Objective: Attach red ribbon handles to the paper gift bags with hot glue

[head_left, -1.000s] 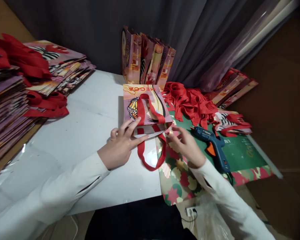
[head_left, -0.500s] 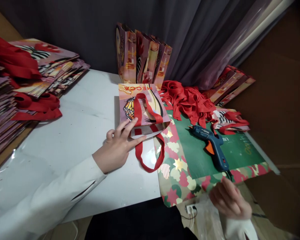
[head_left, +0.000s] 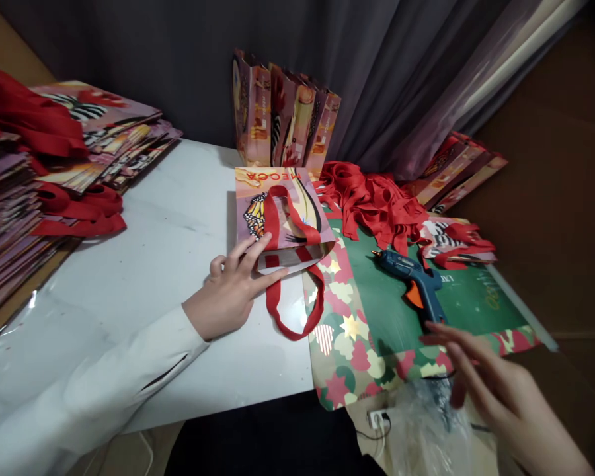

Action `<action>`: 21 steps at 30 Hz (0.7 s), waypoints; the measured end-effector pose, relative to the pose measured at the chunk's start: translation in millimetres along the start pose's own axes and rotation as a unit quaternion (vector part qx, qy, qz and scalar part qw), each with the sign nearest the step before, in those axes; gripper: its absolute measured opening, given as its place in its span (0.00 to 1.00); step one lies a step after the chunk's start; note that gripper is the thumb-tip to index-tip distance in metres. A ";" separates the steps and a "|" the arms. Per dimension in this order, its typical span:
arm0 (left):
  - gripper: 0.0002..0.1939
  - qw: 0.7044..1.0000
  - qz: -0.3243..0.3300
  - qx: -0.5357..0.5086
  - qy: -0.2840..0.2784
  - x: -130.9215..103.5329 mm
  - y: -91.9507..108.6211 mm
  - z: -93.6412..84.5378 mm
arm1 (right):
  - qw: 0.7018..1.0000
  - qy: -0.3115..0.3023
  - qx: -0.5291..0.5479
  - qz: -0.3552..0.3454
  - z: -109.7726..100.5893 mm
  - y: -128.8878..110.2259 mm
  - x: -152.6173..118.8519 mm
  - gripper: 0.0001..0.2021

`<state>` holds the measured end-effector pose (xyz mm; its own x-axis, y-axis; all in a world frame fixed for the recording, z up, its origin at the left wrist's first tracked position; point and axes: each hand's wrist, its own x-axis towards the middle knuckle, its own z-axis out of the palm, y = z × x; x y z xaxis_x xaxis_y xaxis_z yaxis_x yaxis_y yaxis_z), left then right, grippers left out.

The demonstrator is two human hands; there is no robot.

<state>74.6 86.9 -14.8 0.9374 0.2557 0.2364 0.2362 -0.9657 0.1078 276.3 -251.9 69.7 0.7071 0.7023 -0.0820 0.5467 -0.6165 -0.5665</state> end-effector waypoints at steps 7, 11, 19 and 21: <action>0.41 1.000 0.007 0.009 0.023 -1.2 -2.8 5.3 | 0.958 0.045 0.227 -0.172 62.4 -47.6 44.5 0.24; 0.40 1.000 0.008 0.009 0.018 -1.1 -2.8 4.6 | 0.973 0.100 -0.105 -0.182 117.5 -16.3 26.0 0.27; 0.37 1.000 0.005 0.020 0.019 1.1 0.4 0.7 | 0.935 0.131 -0.228 -0.238 182.6 113.4 -80.9 0.31; 0.37 1.000 0.006 0.020 0.019 1.0 0.6 0.5 | 0.963 0.048 -0.227 -0.138 193.2 147.4 -99.6 0.23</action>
<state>75.9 86.6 -14.9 0.9304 0.2441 0.2734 0.2351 -0.9697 0.0658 199.8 -344.0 -164.0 0.5337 0.8387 0.1086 0.8436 -0.5190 -0.1379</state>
